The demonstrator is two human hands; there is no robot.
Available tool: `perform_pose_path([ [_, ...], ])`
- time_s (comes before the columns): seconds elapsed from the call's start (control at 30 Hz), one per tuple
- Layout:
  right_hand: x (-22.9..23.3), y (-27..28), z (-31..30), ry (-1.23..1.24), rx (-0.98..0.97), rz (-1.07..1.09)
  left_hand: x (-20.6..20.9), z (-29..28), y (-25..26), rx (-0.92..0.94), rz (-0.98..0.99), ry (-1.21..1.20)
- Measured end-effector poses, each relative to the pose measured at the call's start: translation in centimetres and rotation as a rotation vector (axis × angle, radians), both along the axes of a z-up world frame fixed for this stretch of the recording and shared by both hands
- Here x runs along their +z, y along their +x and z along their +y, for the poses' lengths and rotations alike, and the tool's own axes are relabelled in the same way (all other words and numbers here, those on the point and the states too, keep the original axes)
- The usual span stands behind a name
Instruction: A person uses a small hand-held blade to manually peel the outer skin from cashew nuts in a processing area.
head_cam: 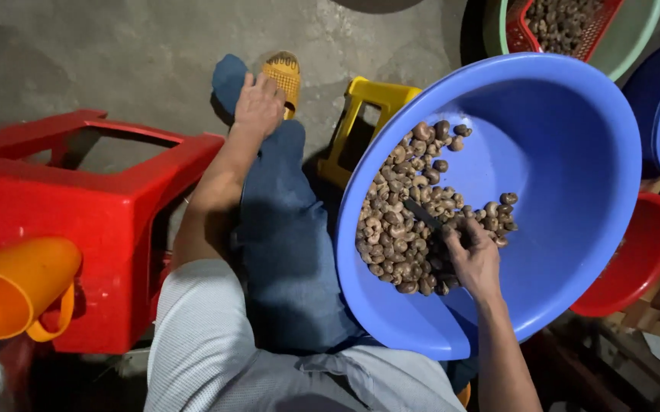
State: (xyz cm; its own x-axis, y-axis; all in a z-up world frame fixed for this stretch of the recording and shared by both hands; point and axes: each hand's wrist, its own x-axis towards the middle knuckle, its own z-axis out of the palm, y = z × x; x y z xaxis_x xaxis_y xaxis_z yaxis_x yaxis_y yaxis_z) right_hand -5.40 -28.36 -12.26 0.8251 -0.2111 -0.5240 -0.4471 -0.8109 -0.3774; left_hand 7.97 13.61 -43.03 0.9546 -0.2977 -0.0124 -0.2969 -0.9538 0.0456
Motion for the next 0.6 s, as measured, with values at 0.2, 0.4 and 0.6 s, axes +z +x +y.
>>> perform_pose_path([
  [0.2,-0.2,-0.1,0.4,-0.012,0.023,-0.017,-4.3,-1.5,-0.3,-0.196,-0.103,-0.229],
  [0.4,-0.2,-0.4,0.3,-0.003,0.016,-0.03,0.8,-1.1,-0.8,0.076,0.014,0.112],
  [0.6,-0.1,-1.2,-0.4,0.09,0.095,-0.107,-2.0,-1.8,-1.4,-0.112,-0.029,-0.206],
])
